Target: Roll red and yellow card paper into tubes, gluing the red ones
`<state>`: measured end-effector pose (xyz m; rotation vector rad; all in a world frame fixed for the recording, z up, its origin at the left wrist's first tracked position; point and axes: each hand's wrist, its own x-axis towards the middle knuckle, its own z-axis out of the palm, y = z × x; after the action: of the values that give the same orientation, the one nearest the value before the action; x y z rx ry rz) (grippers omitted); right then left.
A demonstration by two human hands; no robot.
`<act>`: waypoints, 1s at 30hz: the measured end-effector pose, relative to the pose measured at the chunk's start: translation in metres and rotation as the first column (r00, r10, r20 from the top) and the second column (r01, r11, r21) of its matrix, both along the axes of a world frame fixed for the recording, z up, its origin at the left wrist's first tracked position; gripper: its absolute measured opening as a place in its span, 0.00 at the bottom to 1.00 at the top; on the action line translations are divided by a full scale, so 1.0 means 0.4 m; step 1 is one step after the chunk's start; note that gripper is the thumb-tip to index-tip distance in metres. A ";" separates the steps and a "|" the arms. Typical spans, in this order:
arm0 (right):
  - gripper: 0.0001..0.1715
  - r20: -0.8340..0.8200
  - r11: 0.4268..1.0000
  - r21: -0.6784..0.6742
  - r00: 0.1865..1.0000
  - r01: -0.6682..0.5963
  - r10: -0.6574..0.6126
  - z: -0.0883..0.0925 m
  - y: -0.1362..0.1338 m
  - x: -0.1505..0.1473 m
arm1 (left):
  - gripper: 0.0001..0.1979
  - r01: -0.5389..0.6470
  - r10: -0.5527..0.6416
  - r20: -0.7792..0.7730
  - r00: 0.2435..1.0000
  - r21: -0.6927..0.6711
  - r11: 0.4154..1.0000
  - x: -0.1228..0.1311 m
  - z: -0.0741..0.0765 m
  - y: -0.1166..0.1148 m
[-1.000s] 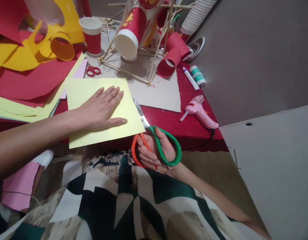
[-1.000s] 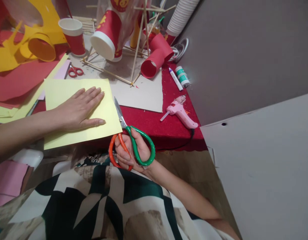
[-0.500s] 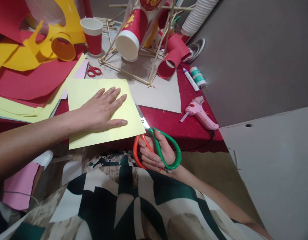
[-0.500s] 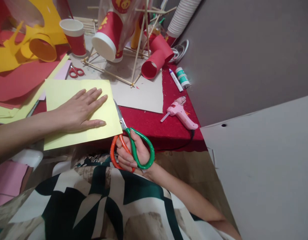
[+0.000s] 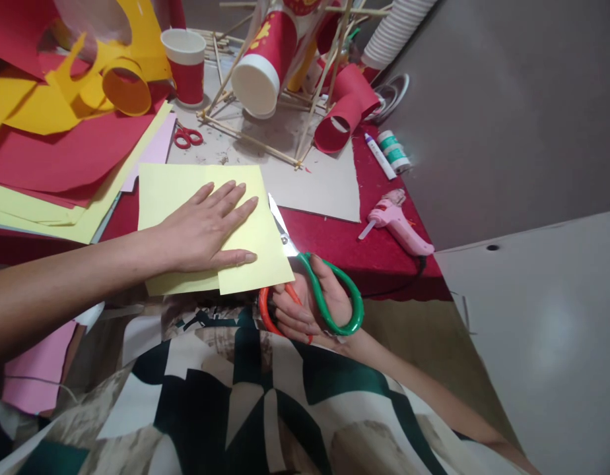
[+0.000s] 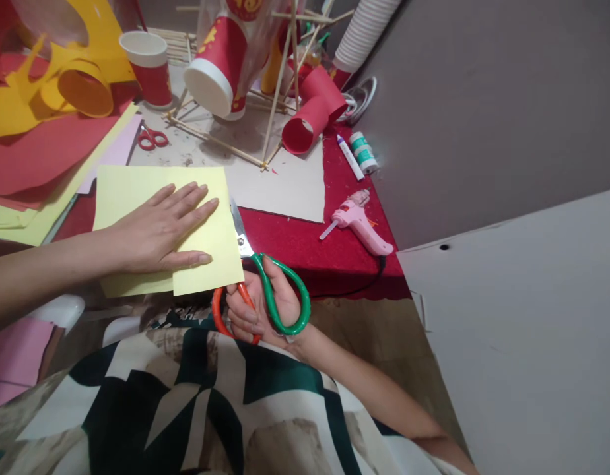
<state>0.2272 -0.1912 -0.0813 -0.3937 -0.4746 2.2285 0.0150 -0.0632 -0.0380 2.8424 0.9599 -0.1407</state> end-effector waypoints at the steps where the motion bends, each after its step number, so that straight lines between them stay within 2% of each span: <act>1: 0.41 0.012 1.000 0.000 1.000 0.006 -0.006 -0.002 -0.001 -0.002 | 0.47 0.002 -0.002 0.002 1.000 0.002 1.000 0.000 0.000 0.000; 18: 0.35 -0.058 1.000 0.007 0.998 0.018 -0.017 -0.018 -0.008 -0.012 | 0.47 0.015 -0.015 0.029 0.999 0.002 1.000 -0.002 -0.009 0.001; 26: 0.36 -0.147 0.999 0.032 0.989 -0.011 0.015 -0.029 -0.010 -0.010 | 0.48 0.027 -0.028 0.031 0.999 0.008 1.000 -0.004 -0.009 -0.001; 30: 0.37 -0.111 1.000 0.005 0.994 -0.020 0.020 -0.024 -0.014 -0.010 | 0.47 0.028 -0.028 0.047 0.998 -0.009 1.000 -0.006 -0.013 -0.002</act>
<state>0.2233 -0.1968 -0.0911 -0.2625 -0.4253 2.2549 0.0124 -0.0638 -0.0431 2.8383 0.9077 -0.0803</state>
